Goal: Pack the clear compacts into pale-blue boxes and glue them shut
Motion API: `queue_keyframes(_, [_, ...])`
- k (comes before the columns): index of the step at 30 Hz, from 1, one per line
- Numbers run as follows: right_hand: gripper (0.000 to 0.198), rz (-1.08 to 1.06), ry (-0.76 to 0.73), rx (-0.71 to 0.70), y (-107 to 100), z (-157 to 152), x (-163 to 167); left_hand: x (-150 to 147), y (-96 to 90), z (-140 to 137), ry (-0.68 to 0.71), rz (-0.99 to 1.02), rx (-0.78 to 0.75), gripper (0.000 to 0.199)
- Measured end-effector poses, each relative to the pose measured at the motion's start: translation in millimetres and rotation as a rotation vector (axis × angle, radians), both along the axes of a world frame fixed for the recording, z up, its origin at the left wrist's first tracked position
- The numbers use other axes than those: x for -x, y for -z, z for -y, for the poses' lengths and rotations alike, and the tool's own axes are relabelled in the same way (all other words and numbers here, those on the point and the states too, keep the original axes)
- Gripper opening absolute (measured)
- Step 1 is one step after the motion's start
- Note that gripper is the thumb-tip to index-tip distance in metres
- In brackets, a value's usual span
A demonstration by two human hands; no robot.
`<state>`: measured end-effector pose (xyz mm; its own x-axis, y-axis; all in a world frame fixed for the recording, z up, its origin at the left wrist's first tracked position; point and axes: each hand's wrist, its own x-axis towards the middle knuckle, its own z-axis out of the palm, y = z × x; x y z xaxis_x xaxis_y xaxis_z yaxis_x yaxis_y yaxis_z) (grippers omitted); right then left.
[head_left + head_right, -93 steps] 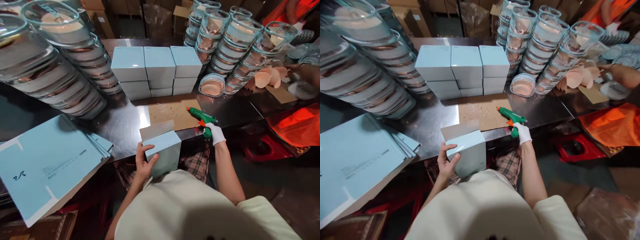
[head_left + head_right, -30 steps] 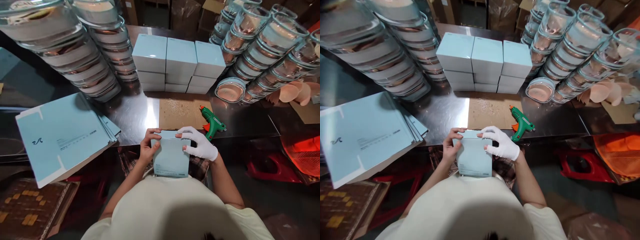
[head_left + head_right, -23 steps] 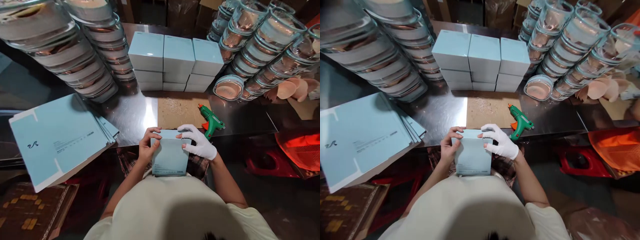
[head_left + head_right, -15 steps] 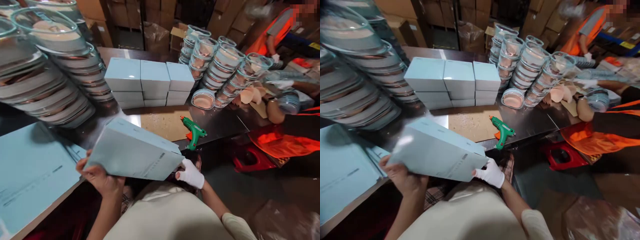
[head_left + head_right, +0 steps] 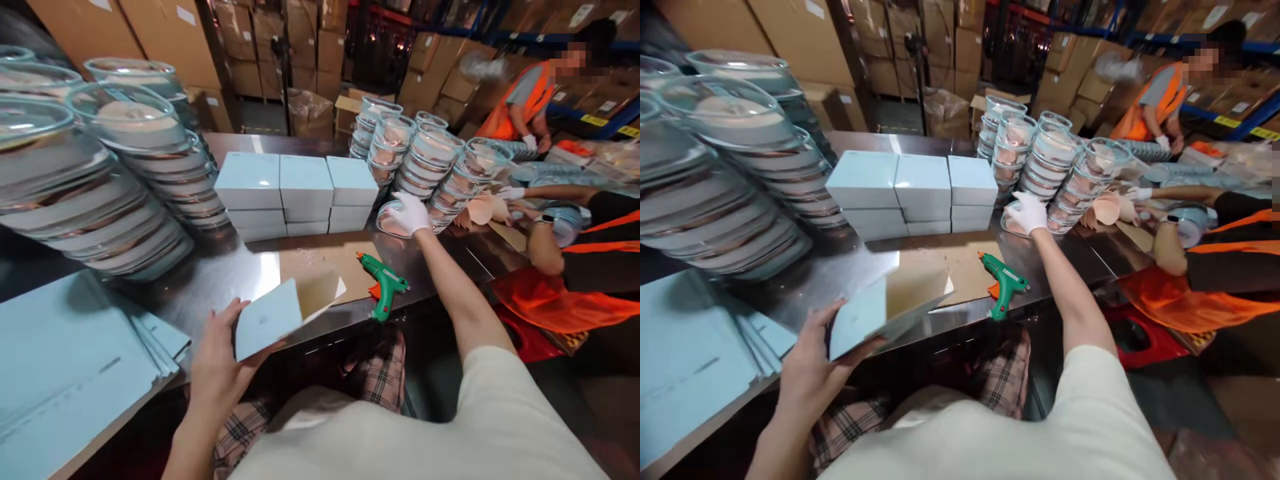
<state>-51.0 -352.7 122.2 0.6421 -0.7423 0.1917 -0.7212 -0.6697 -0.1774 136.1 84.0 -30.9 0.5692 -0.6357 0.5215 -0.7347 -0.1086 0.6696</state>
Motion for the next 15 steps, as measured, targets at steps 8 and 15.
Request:
queue_keyframes(8, [0.088,0.059,0.262,-0.028,12,58,6,13,41.1,5,-0.214,-0.391,0.179,0.096])
queue_keyframes(15, [0.068,1.078,-0.118,-0.14,-19,-58,37,-4,45.4,38,0.044,-0.166,0.334,0.111])
